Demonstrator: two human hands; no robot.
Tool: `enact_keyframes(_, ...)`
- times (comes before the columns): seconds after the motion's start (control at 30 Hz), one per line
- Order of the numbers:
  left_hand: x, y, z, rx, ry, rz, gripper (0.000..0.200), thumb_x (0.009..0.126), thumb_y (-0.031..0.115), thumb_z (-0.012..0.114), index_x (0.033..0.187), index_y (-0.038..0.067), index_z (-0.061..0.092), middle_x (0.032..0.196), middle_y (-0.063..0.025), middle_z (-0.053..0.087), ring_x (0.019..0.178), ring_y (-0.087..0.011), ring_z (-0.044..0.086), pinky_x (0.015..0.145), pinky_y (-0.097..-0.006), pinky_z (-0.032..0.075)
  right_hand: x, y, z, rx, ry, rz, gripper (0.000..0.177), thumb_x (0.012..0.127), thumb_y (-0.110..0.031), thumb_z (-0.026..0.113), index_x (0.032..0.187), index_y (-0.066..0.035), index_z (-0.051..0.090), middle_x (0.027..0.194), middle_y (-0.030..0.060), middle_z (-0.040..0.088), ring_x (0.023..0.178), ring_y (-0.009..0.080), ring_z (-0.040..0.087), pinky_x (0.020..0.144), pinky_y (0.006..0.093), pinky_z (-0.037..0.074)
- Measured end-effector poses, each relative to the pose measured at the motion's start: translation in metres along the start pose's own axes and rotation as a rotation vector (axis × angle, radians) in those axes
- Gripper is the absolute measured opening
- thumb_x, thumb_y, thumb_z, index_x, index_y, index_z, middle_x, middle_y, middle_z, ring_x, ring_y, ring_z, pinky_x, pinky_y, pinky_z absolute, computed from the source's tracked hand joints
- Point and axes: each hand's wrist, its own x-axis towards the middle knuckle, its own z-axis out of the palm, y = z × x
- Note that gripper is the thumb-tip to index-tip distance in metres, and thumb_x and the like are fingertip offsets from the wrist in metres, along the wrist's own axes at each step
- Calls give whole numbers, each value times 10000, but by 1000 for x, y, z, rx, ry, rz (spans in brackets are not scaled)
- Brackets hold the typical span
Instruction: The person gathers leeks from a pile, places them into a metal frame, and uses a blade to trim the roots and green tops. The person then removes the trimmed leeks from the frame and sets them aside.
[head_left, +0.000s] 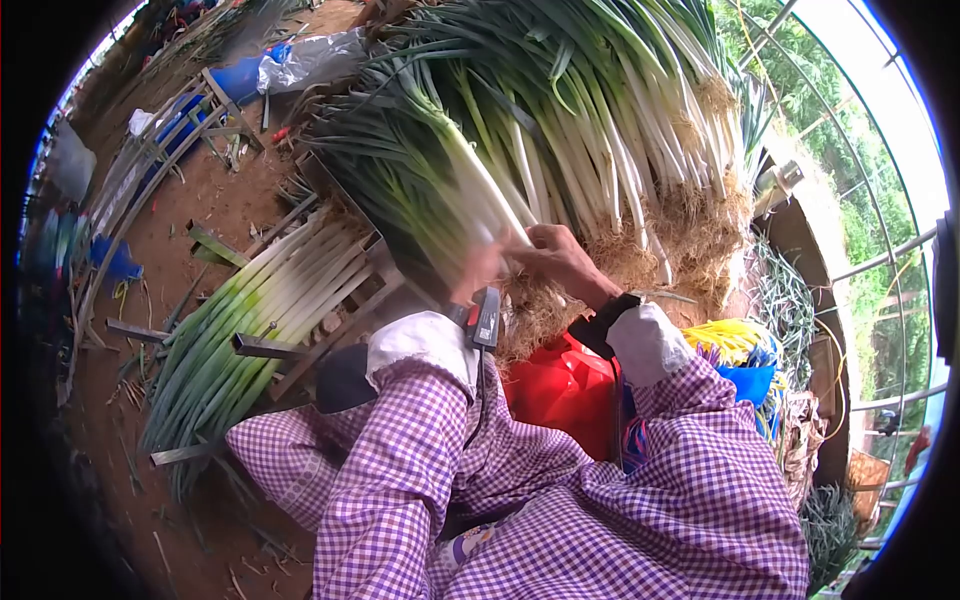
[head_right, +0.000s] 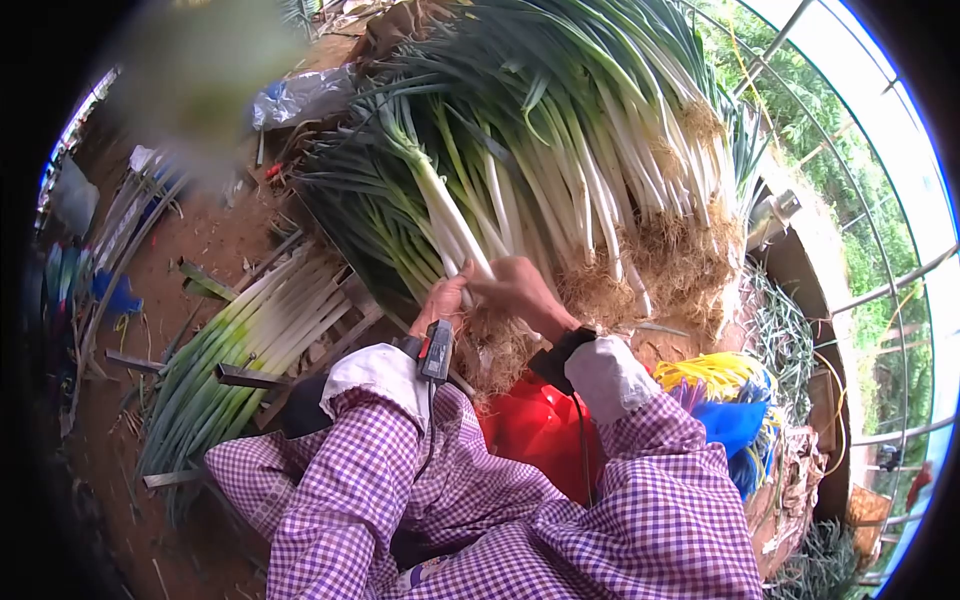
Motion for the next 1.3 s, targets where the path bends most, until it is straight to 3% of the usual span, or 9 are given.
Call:
enact_keyframes(0.13, -18, 13, 12, -63, -19, -90, 508, 1051, 462, 575, 1214, -18, 607, 1059, -148, 690, 919, -242, 692, 847, -385, 593, 5, 5, 5, -13, 2, 8, 322, 929, -299, 760, 980, 12, 695, 767, -4, 618, 612, 74, 569, 527, 271, 436)
enact_keyframes(0.23, -67, 40, 45, -492, 12, -160, 499, 1080, 482, 493, 1234, 14, 570, 1084, -154, 665, 991, -276, 678, 891, -436, 578, 6, 12, 3, 88, 3, 22, 307, 930, -295, 757, 987, 2, 704, 751, -17, 601, 607, 63, 551, 507, 262, 407)
enact_keyframes(0.33, -48, 34, 32, -460, -160, -75, 486, 1099, 468, 429, 1282, 32, 540, 1094, -145, 649, 1028, -312, 666, 923, -471, 564, -3, 5, -5, 237, 48, 129, 275, 939, -270, 739, 977, 0, 706, 741, -25, 595, 586, 62, 535, 482, 254, 375)
enact_keyframes(0.37, -48, 28, 34, -474, -33, -133, 446, 1108, 435, 419, 1266, 39, 549, 1068, -127, 649, 1006, -311, 664, 908, -468, 563, -2, 18, -12, 276, 22, 81, 247, 943, -241, 722, 976, 4, 713, 743, -24, 601, 560, 61, 523, 462, 247, 350)
enact_keyframes(0.73, -47, 22, 38, -344, 123, -74, 374, 1031, 347, 641, 1201, 14, 628, 1078, -148, 685, 957, -324, 677, 857, -500, 545, -40, 14, 7, -87, 90, 134, 398, 904, -365, 763, 893, 26, 687, 705, 17, 558, 594, 105, 514, 529, 324, 399)
enact_keyframes(0.87, -18, -5, 26, -375, 77, 100, 369, 1020, 281, 661, 1244, -7, 609, 1145, -174, 671, 1041, -336, 662, 916, -530, 546, -43, -17, -4, -154, -70, 7, 576, 844, -485, 810, 930, 61, 645, 958, 112, 534, 821, 163, 582, 600, 338, 457)
enact_keyframes(0.97, -36, 13, 36, -353, 144, 53, 416, 1016, 263, 664, 1304, -21, 569, 1189, -186, 647, 1102, -342, 639, 960, -528, 536, -21, -20, -1, -375, -9, 71, 470, 823, -266, 841, 1124, 45, 657, 782, 102, 658, 625, 194, 672, 469, 358, 551)
enact_keyframes(1.17, -34, 10, 26, -138, 168, 31, 489, 1002, 302, 691, 1324, -37, 550, 1175, -183, 631, 1069, -324, 626, 892, -489, 533, -17, -10, 18, -103, 35, 149, 483, 842, -293, 839, 1090, 71, 642, 778, 112, 661, 555, 205, 655, 425, 347, 538)
enact_keyframes(1.3, -30, 1, 22, 30, 234, 42, 437, 996, 366, 700, 1194, -12, 604, 955, -80, 603, 764, -187, 565, 615, -371, 471, -15, 14, 19, 69, -46, 288, 417, 896, -295, 788, 1083, 47, 640, 690, 51, 633, 671, 155, 664, 536, 320, 512)
